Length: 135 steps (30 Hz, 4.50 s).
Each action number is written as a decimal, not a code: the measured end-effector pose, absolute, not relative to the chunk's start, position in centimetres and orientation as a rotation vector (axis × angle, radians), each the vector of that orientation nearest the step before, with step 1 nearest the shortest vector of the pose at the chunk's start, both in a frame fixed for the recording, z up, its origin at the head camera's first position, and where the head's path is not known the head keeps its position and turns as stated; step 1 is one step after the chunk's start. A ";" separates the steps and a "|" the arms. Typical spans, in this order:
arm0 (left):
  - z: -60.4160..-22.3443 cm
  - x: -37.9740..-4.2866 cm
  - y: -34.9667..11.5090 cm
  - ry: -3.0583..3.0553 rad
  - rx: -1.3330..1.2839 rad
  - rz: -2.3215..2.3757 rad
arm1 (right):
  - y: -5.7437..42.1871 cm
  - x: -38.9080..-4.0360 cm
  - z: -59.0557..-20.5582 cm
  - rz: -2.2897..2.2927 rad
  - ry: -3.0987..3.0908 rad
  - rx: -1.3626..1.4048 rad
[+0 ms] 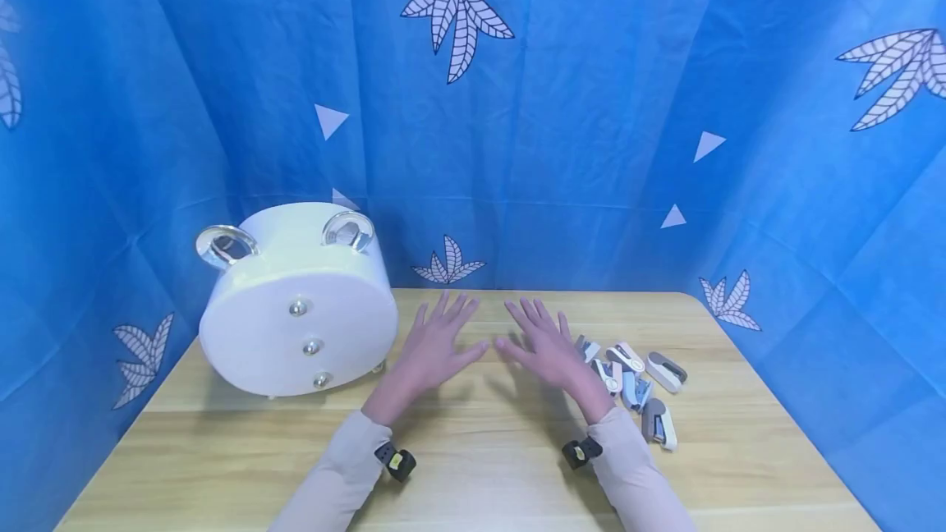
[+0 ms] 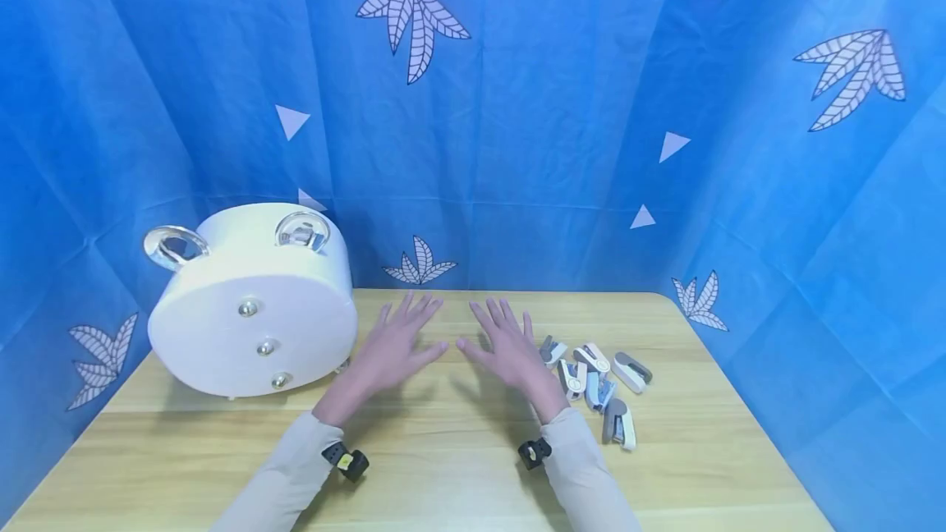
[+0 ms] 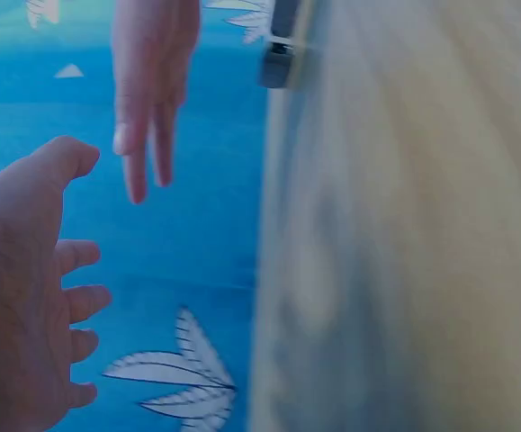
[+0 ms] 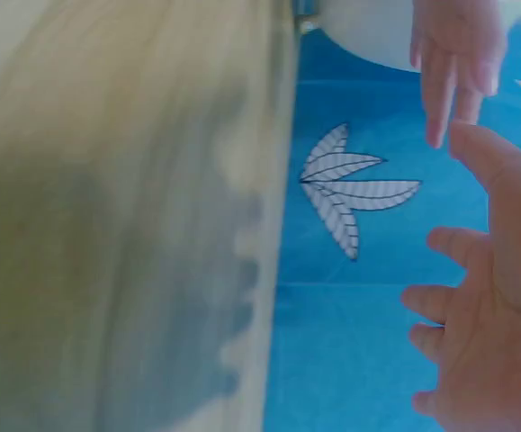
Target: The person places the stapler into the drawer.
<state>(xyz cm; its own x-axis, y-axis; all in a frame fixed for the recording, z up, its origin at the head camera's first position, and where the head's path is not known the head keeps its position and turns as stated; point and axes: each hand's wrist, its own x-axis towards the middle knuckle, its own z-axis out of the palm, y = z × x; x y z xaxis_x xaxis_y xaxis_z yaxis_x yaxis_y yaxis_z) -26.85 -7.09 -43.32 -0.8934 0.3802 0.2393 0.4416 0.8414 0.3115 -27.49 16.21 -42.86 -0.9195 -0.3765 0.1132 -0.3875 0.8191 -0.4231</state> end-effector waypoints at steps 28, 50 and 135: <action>-31.4 -17.9 -29.7 -2.037 0.302 -1.427 | 3.5 -27.7 -36.0 1.522 -2.611 1.065; -33.8 -18.7 -33.5 -2.567 -0.158 -1.426 | 1.9 -28.2 -35.5 1.668 -2.469 1.110; -36.7 -29.3 -15.9 -2.358 -0.592 -1.874 | 12.7 -26.8 -34.9 2.323 -2.471 0.441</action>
